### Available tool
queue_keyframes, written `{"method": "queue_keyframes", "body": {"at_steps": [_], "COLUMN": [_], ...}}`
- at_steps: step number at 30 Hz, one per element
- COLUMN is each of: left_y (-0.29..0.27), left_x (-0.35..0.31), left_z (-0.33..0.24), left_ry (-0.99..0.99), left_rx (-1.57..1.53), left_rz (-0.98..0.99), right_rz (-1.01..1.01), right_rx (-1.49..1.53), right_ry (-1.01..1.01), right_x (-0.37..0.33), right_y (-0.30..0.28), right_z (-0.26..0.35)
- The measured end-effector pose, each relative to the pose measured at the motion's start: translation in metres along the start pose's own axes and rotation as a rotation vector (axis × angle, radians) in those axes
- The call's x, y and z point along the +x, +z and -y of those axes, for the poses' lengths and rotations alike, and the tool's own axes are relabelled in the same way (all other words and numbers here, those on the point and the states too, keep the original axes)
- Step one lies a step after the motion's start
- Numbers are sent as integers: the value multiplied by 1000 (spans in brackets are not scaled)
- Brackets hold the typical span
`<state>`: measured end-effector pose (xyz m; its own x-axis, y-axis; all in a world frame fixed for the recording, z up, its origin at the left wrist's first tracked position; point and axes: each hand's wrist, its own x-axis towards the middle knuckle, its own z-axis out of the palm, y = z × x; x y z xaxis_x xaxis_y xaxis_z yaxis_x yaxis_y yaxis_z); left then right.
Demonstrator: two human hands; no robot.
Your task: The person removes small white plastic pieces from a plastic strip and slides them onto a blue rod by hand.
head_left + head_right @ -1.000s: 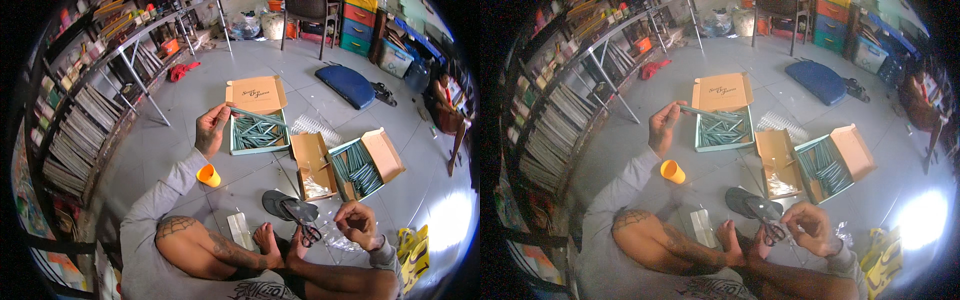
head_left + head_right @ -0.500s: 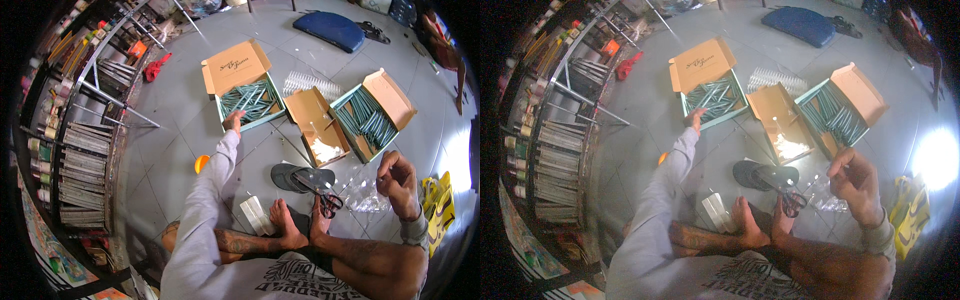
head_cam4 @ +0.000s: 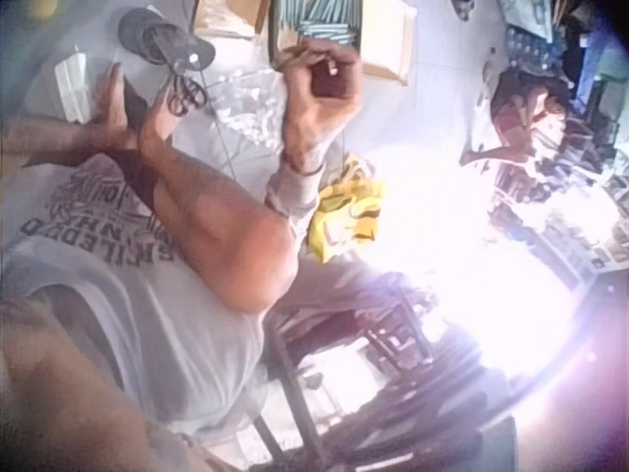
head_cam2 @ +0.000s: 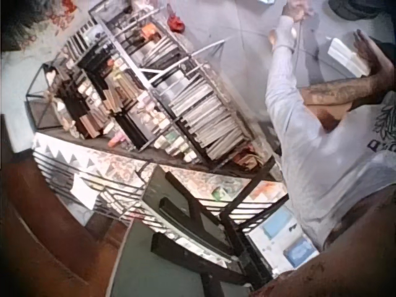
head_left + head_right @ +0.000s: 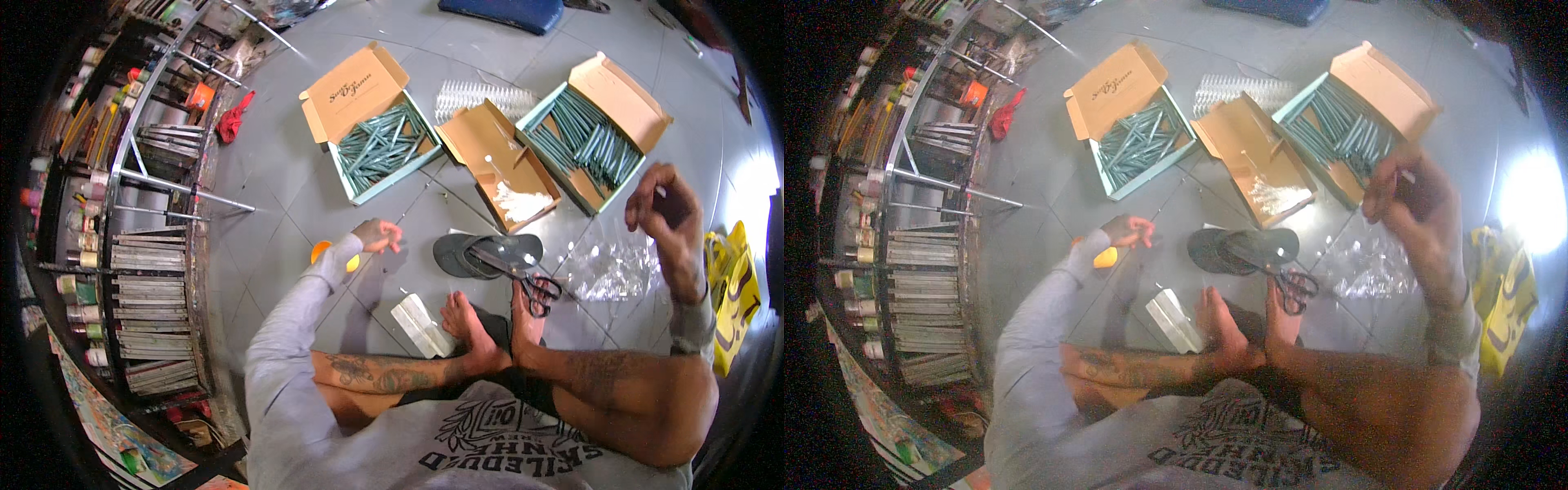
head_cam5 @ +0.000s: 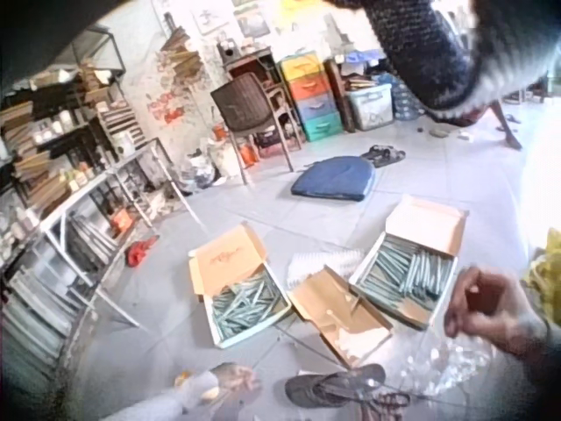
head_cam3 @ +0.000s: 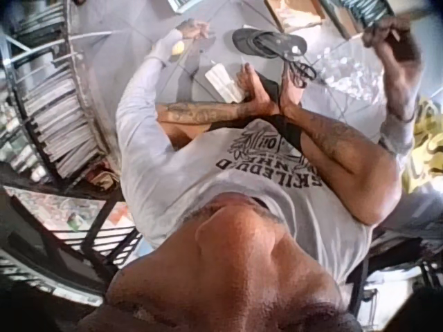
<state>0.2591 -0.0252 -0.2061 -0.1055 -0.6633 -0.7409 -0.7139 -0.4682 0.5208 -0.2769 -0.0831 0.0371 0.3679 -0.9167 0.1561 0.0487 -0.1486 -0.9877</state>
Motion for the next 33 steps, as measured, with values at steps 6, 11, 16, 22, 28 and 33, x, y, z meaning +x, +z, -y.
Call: {"method": "queue_keyframes", "body": {"at_steps": [6, 11, 16, 22, 28, 33], "left_y": [-10, -63, -89, -31, -29, -83], "left_x": [-91, -135, -116, -35, 6, 52], "left_z": [-40, -79, -88, -97, -69, 20], "left_ry": [81, 6, -6, -21, -63, -171], "left_rx": [363, 492, 291, 203, 495, 288], "left_rz": [39, -142, -263, 2, -141, -181], "right_rz": [-146, -210, -249, -175, -350, -376], "right_rx": [-252, -779, -915, -1159, -865, -880], "right_ry": [153, 348, 186, 82, 214, 393], "right_x": [-44, -127, -138, -133, -162, -156], "right_y": [-65, -104, -107, -138, -144, -142], "right_z": [-124, -265, -322, -314, -333, -330]}}
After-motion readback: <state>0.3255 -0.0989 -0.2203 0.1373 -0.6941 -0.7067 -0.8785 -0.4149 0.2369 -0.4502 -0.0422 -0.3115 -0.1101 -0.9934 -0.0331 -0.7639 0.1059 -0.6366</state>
